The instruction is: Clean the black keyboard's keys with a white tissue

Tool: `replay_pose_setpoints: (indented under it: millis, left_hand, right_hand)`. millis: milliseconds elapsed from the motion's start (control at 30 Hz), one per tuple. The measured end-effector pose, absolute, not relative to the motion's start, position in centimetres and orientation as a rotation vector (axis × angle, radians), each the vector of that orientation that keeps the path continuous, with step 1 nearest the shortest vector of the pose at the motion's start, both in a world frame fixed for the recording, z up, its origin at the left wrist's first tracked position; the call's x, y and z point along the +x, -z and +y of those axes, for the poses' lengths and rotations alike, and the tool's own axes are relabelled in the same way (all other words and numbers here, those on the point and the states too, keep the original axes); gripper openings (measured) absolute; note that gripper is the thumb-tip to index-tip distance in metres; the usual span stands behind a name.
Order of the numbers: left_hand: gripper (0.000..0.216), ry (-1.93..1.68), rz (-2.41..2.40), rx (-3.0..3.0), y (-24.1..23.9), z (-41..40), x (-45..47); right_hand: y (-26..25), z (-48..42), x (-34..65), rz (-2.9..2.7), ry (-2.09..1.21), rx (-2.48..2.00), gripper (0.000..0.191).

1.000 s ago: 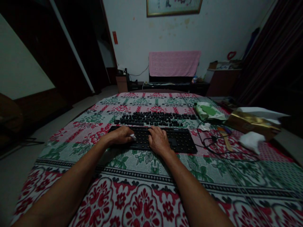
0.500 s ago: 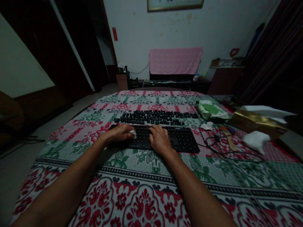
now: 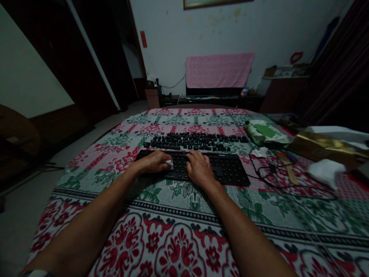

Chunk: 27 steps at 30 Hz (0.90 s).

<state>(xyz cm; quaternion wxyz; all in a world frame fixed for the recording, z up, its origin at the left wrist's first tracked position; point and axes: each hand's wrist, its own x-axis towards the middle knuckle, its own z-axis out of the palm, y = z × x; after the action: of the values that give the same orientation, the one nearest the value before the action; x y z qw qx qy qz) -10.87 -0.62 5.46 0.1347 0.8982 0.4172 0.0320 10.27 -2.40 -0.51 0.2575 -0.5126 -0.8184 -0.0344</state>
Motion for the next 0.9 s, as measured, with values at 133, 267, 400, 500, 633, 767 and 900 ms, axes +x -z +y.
replay_pose_setpoints:
  millis: [133,267,400,500,633,767,900]
  left_hand:
    - [0.015,0.002,1.294,2.637,-5.7,-0.4,-11.5]
    - [0.016,-0.014,1.294,2.488,-6.1,-0.2,-12.7]
    - [0.017,-0.094,1.281,2.409,-5.6,0.0,-12.7]
    - [0.017,-0.115,1.209,2.414,-5.3,-0.1,-12.0]
    - [0.012,-0.046,1.225,2.496,-5.6,-0.4,-11.8]
    - [0.012,-0.108,1.226,2.493,-5.7,-0.5,-12.0]
    - [0.017,-0.278,1.13,2.462,-4.9,-1.0,-10.6]
  right_hand:
    - [0.5,-2.4,10.3,-2.223,0.089,-1.387,0.034]
    - [0.5,-2.5,10.3,-2.218,0.091,-1.391,0.034]
    - [0.4,-2.5,10.3,-2.218,0.093,-1.393,0.034]
    - [0.4,-2.4,10.3,-2.22,0.1,-1.385,0.034]
    - [0.4,-2.4,10.3,-2.229,0.094,-1.384,0.034]
    - [0.2,-2.4,10.6,-2.261,0.072,-1.384,0.034]
    - [0.0,-2.5,10.8,-2.287,0.059,-1.375,0.036]
